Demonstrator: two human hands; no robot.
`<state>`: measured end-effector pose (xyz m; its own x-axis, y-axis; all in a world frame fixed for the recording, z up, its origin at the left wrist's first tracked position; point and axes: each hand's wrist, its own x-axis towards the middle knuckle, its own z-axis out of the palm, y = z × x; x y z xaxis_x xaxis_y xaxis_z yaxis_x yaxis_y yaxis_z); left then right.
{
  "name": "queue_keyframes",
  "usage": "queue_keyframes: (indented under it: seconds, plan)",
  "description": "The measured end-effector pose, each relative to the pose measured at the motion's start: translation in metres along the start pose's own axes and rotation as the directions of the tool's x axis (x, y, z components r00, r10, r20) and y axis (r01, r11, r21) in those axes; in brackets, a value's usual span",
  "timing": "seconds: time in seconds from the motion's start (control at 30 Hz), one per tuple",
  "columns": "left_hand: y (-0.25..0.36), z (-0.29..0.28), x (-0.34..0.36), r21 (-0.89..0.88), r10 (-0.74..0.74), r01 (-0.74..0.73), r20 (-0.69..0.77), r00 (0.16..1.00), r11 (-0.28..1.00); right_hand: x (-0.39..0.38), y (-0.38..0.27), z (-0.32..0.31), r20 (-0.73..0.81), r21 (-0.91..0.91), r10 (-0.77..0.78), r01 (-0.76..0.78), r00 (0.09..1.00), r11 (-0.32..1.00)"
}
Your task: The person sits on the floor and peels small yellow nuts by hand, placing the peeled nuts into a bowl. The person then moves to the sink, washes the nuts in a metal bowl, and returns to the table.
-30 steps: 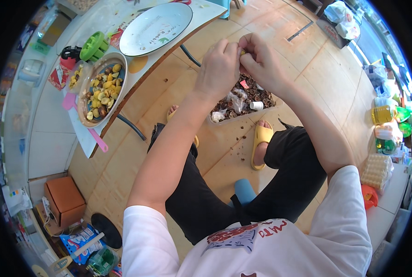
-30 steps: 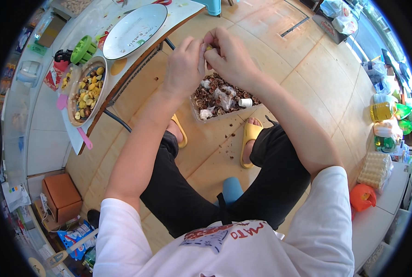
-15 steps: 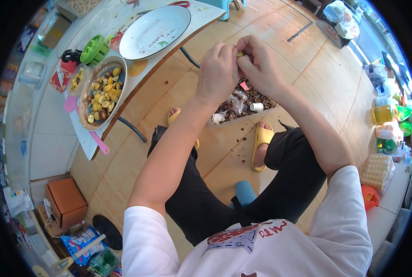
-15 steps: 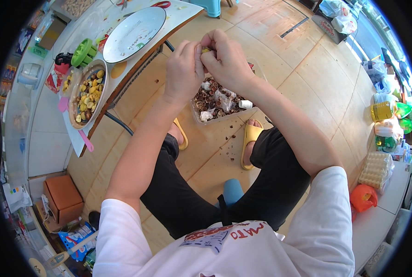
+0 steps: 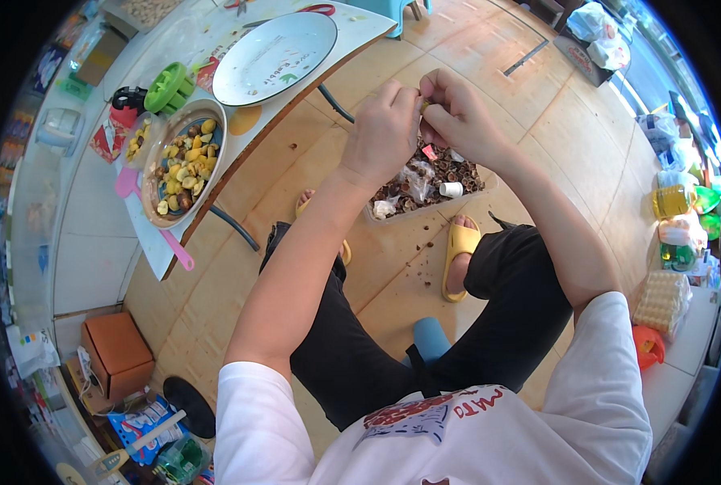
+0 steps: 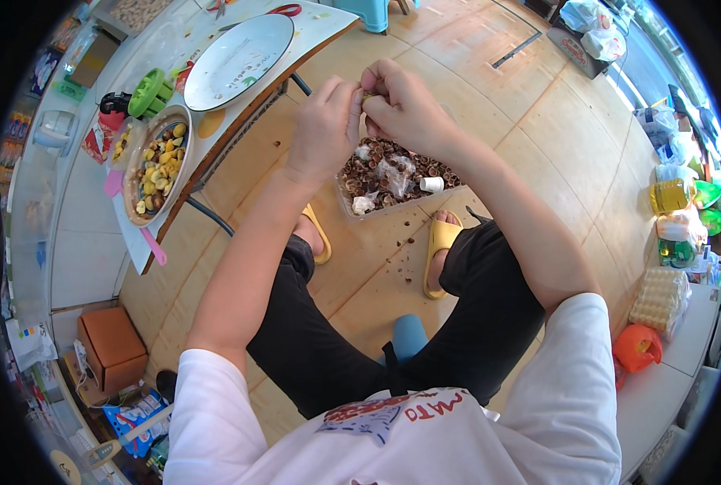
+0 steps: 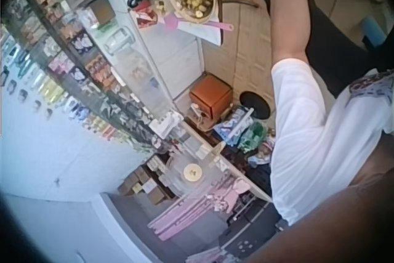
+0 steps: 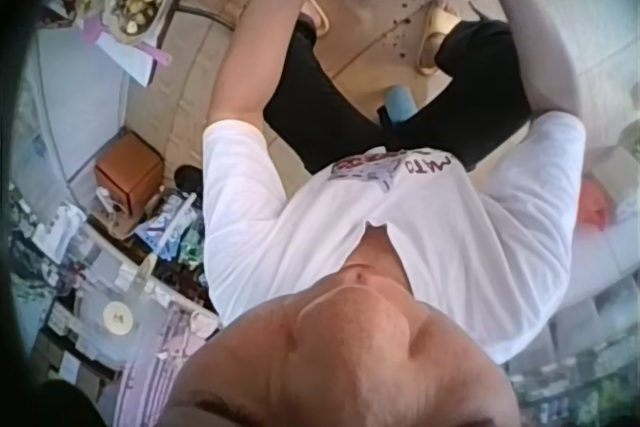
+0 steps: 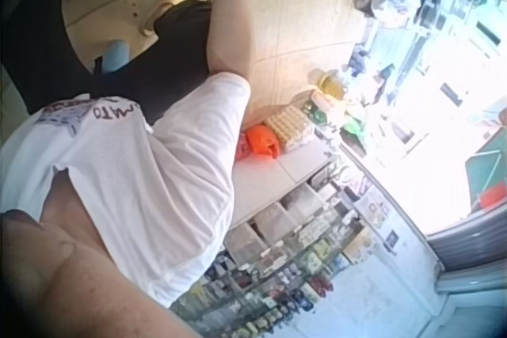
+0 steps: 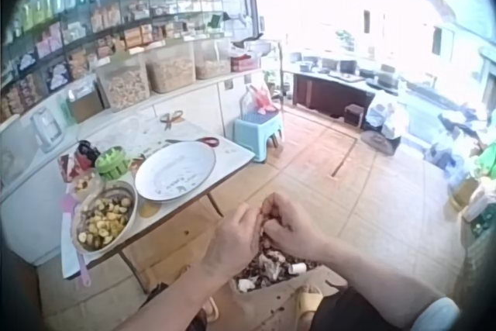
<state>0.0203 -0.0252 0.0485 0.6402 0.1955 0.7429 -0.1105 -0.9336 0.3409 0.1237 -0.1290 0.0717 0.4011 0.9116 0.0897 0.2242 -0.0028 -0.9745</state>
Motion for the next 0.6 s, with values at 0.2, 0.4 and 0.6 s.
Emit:
queue_keyframes:
  seconds: [0.2, 0.4, 0.6]
  plan:
    - [-0.006, -0.004, 0.001, -0.174, -0.211, 0.219, 0.059, 0.976, 0.960, -0.001, 0.004, -0.002, 0.036, 0.297, -0.019, 0.007, 0.999, 0.955]
    - [-0.003, 0.003, -0.003, -0.122, -0.308, 0.321, 0.115, 0.944, 0.939, 0.000, 0.007, 0.003, 0.044, 0.497, 0.214, -0.207, 0.976, 0.843]
    - [-0.016, -0.003, -0.015, -0.080, -0.309, 0.326, 0.173, 0.935, 0.942, -0.009, -0.008, 0.010, -0.030, 0.546, 0.238, -0.184, 0.971, 0.818]
